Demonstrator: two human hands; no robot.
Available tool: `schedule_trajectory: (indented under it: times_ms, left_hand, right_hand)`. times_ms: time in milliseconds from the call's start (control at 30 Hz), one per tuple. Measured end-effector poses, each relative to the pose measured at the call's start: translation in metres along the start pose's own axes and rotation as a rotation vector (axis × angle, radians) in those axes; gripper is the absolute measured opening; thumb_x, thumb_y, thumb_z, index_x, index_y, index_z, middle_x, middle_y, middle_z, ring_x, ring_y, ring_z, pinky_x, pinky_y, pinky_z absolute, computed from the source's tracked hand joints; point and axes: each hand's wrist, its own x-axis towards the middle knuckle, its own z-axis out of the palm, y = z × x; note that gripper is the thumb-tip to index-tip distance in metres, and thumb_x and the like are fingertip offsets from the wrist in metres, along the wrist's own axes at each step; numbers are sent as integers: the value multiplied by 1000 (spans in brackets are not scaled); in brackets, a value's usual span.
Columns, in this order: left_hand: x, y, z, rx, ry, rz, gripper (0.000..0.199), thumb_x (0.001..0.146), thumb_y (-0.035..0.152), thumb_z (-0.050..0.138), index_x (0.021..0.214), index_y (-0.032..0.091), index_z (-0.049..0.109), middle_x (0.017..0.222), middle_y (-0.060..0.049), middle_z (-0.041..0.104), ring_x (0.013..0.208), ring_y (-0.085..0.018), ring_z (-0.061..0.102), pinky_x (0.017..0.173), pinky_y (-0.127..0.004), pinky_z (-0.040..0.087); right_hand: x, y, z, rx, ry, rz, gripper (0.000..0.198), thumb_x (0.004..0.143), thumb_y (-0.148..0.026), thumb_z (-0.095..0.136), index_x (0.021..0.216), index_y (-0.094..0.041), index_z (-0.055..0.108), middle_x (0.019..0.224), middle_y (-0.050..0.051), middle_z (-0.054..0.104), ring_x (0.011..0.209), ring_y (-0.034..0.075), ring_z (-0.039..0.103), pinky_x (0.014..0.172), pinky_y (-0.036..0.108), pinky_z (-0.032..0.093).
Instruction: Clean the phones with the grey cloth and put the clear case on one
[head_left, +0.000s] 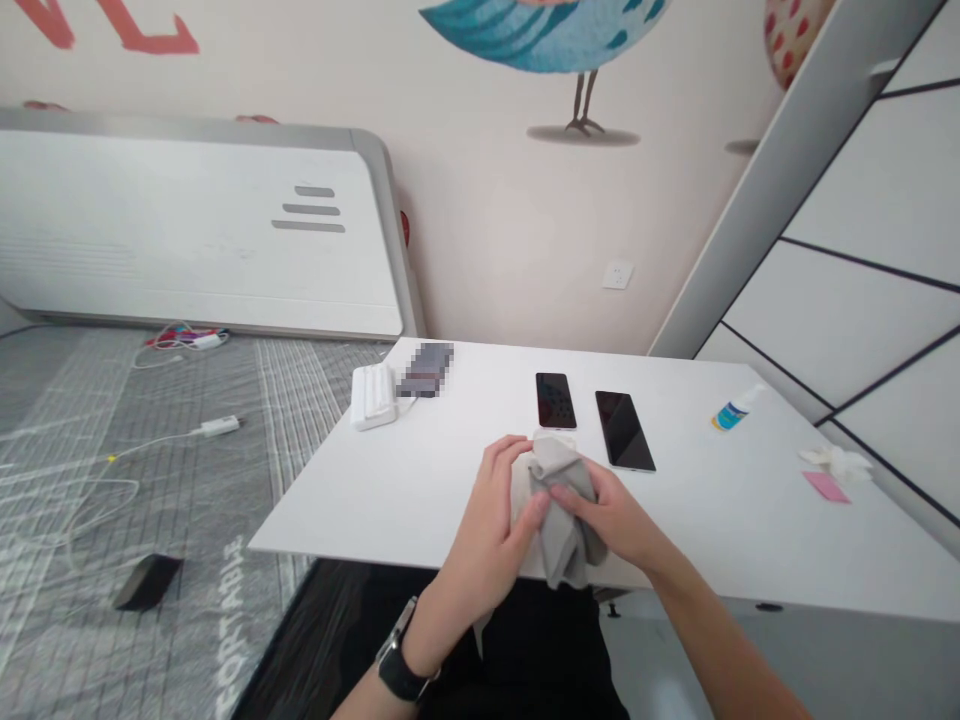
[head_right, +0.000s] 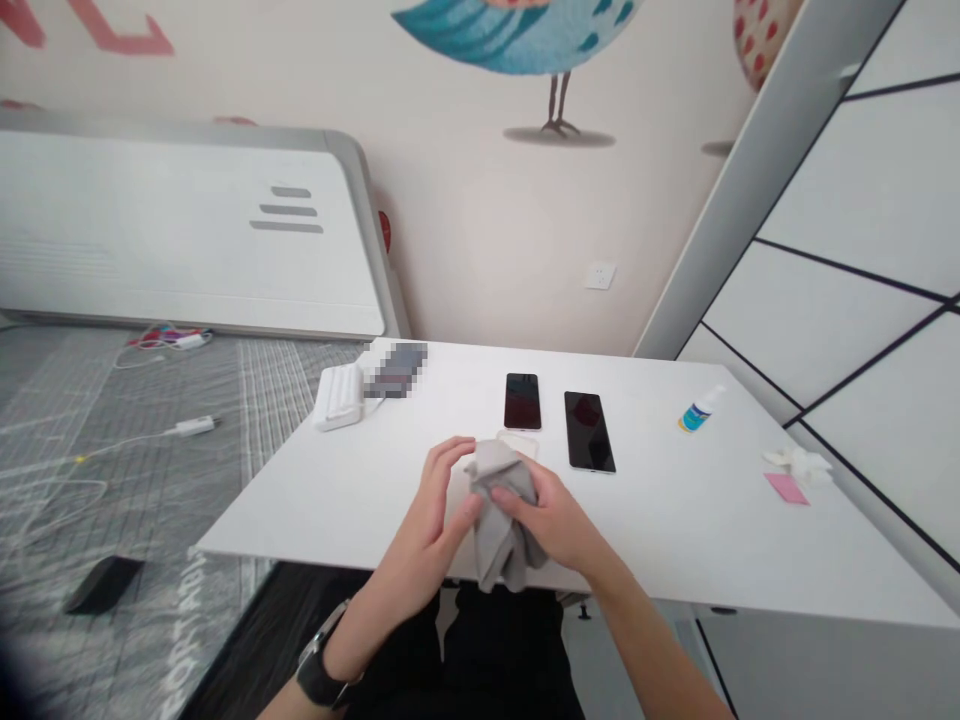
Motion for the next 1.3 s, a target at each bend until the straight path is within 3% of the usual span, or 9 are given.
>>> schedule_trajectory:
  times_ms: [100, 267, 433, 700, 833, 900, 1033, 1133, 1300]
  left_hand:
    - [-16, -8, 21, 271, -91, -39, 53, 102, 42, 59, 150, 26, 44, 160, -17, 39, 151, -37, 38, 122, -66, 34]
    - [-46, -20, 21, 529, -219, 14, 38, 90, 44, 76, 118, 23, 60, 160, -17, 42, 149, -41, 42, 122, -68, 35]
    - [-59, -28, -9, 559, -118, -25, 20, 95, 32, 67, 113, 26, 60, 154, -15, 46, 145, -37, 48, 123, -68, 31]
    - [-69, -44, -24, 342, -13, -116, 96, 76, 16, 75, 156, 28, 26, 151, -14, 53, 140, -32, 56, 115, -50, 50]
    - [-73, -47, -19, 342, 31, -136, 92, 85, 31, 77, 158, 30, 20, 150, -16, 56, 138, -33, 59, 111, -51, 52]
    - [-75, -48, -16, 348, 46, -145, 93, 85, 29, 77, 159, 30, 21, 152, -16, 55, 139, -33, 58, 111, -52, 52]
    - [-80, -50, -12, 347, 62, -157, 96, 82, 26, 79, 160, 30, 23, 156, -15, 54, 139, -34, 59, 112, -50, 52]
    - [-82, -50, -10, 362, 98, -138, 92, 87, 40, 78, 161, 30, 26, 154, -14, 57, 137, -35, 61, 111, -50, 53]
    - [-82, -49, -4, 446, 91, -105, 99, 87, 35, 79, 165, 30, 19, 156, -14, 56, 135, -35, 63, 109, -49, 54]
  right_hand:
    - [-10, 16, -35, -92, 340, 123, 52, 90, -66, 68, 101, -16, 76, 94, 11, 80, 89, 32, 74, 79, 43, 61]
    - [-21, 19, -63, -224, 588, 79, 45, 97, -61, 59, 109, -20, 73, 107, 10, 78, 107, 35, 70, 98, 51, 55]
    - [-27, 24, -11, -535, 201, -213, 38, 107, -35, 40, 131, -24, 67, 128, 13, 73, 117, 32, 70, 99, 49, 59]
    - [-27, 15, 52, -710, -455, -464, 77, 98, -65, 58, 157, -18, 47, 160, 12, 51, 149, 32, 47, 126, 54, 37]
    - [-25, 17, 50, -892, -278, -335, 60, 107, -52, 46, 155, -16, 51, 157, 15, 52, 147, 35, 50, 121, 61, 41]
    - [-30, 16, 58, -896, -215, -341, 85, 98, -67, 55, 156, -5, 47, 161, 24, 44, 150, 41, 43, 122, 63, 39]
    - [-32, 12, 63, -746, -424, -390, 81, 96, -72, 56, 155, -17, 50, 161, 12, 49, 148, 30, 49, 126, 52, 39]
    - [-27, 17, 53, -858, -258, -307, 58, 105, -57, 49, 148, -19, 58, 157, 14, 53, 145, 34, 53, 121, 61, 41]
    - [-34, 17, 51, -787, -388, -384, 81, 97, -67, 59, 160, -19, 43, 164, 12, 44, 153, 33, 41, 127, 56, 34]
